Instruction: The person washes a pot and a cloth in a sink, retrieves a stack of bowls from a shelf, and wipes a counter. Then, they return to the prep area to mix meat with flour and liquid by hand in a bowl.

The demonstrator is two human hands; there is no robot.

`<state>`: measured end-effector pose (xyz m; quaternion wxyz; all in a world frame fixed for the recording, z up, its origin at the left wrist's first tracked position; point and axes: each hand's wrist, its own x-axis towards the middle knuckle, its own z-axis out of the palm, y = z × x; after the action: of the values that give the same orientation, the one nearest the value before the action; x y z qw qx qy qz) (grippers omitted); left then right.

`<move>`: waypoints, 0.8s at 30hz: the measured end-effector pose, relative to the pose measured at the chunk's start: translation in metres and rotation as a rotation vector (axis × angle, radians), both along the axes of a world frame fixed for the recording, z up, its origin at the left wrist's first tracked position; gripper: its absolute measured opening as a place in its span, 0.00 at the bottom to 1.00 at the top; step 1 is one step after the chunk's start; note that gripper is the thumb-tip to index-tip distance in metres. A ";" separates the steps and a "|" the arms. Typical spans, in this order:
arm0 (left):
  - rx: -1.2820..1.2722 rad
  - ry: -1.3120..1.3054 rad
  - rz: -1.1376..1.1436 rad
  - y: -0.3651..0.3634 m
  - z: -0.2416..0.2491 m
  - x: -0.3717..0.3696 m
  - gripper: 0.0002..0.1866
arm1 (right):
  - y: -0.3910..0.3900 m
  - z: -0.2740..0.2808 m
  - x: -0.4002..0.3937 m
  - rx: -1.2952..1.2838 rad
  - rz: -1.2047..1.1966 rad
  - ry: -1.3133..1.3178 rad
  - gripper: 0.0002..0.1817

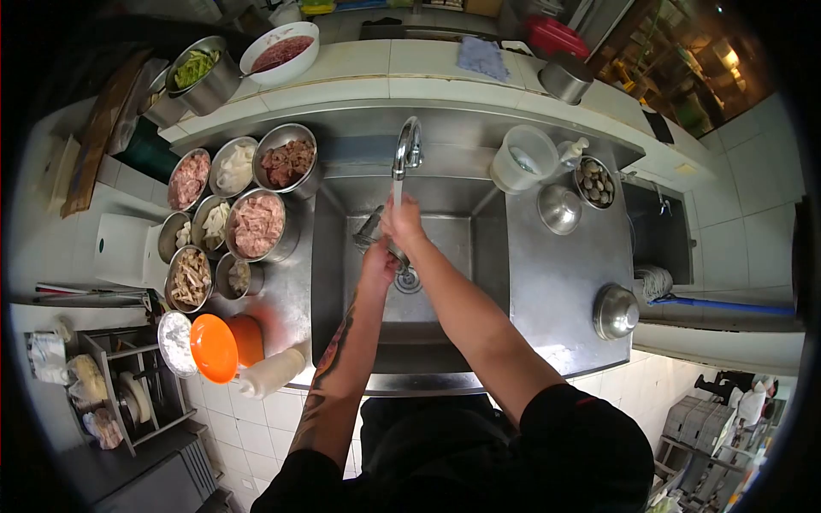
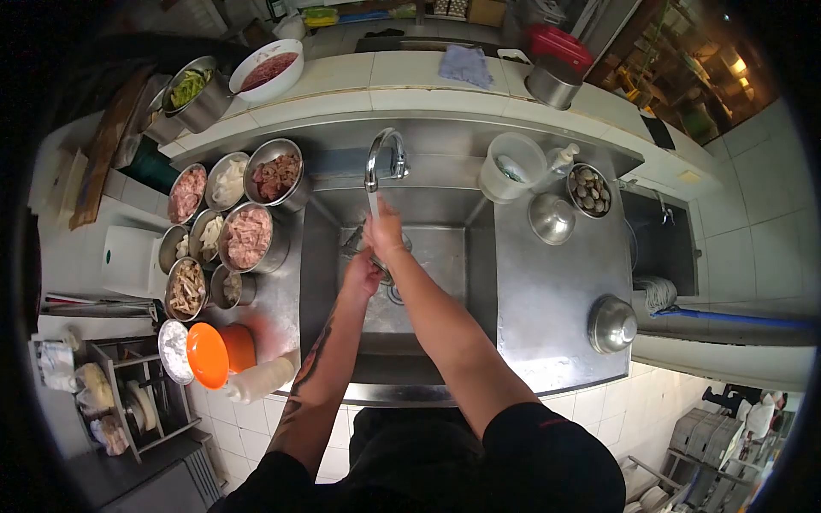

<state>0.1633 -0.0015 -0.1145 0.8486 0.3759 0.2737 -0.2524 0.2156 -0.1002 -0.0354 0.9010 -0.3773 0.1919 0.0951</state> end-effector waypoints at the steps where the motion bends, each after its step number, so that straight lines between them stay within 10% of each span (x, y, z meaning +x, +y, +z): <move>1: 0.030 0.018 0.015 -0.003 0.004 0.000 0.08 | 0.000 0.002 -0.002 0.022 -0.047 -0.013 0.16; 7: 0.117 -0.004 -0.004 -0.004 0.021 -0.006 0.06 | 0.005 0.027 -0.025 0.041 -0.058 -0.171 0.03; 20: -0.022 -0.199 0.124 -0.015 0.025 0.012 0.13 | 0.015 0.013 -0.066 -0.295 -0.157 -0.113 0.08; 24: -0.013 -0.423 0.043 -0.016 0.006 0.027 0.14 | -0.009 0.024 -0.058 -1.124 -0.050 -0.704 0.09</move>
<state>0.1906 -0.0178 -0.1083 0.8946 0.4093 0.0956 -0.1515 0.1580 -0.1090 -0.0116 0.5779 -0.7938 -0.0847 -0.1695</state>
